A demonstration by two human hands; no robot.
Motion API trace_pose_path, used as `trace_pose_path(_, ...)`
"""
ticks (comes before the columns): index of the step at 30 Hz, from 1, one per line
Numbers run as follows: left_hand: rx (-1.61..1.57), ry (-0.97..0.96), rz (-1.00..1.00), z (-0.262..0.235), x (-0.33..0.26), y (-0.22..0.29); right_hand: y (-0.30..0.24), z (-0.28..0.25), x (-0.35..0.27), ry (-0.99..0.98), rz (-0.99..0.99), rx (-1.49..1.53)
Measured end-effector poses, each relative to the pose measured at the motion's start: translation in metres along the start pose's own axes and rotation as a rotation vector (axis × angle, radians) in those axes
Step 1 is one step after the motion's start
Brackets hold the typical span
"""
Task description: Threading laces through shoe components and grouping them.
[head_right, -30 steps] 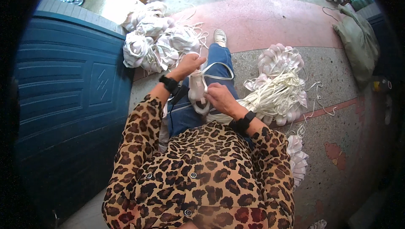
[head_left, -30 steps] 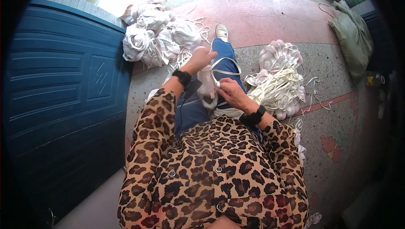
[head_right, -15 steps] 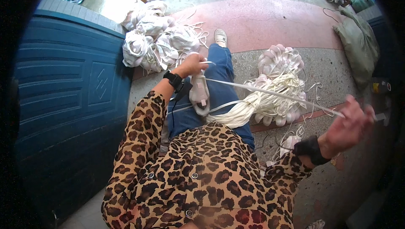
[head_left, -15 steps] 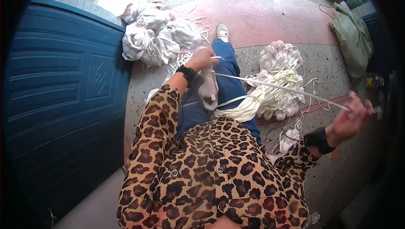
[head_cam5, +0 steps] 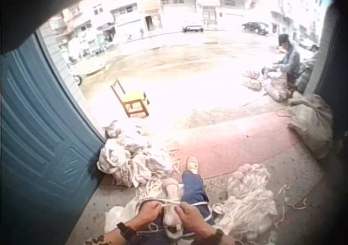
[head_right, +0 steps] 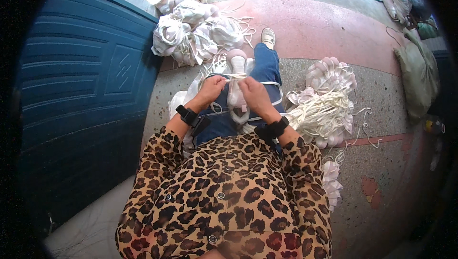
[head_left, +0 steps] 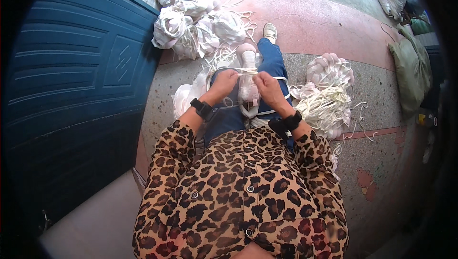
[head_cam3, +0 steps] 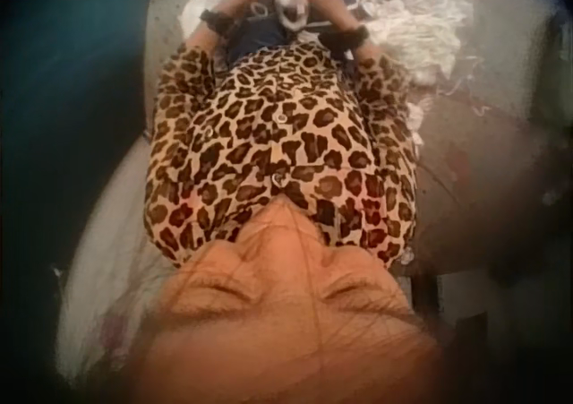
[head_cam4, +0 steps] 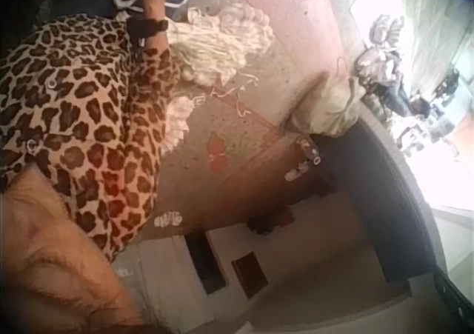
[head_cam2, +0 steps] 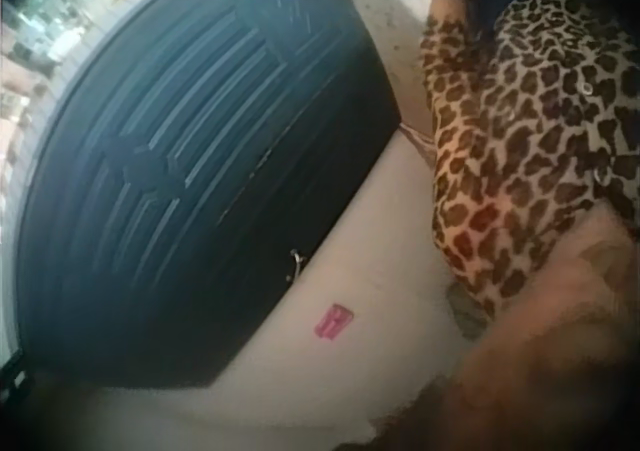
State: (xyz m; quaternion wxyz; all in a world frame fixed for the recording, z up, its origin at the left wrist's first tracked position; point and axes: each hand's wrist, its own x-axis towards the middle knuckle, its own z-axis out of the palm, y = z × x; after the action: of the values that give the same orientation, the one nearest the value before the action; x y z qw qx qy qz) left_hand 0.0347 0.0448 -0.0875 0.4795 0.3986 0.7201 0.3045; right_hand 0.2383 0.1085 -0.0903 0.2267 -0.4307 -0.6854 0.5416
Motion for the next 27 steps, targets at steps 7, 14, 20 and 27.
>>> trace_pose_path(7, 0.231, -0.006, 0.325, 0.026, 0.030, 0.028, 0.022, -0.018, -0.006, -0.120, 0.160, -0.328)
trace_pose_path(14, 0.802, -0.083, 0.215, 0.031, 0.066, 0.051, 0.028, -0.003, -0.024, -0.099, -0.061, -0.603)
trace_pose_path(20, 0.730, -0.041, 0.295, 0.028, 0.058, 0.046, 0.026, -0.015, -0.029, -0.012, -0.016, -0.371)
trace_pose_path(27, 0.134, -0.030, 0.098, -0.019, 0.014, -0.003, 0.023, -0.054, -0.016, -0.132, 0.557, 0.409)
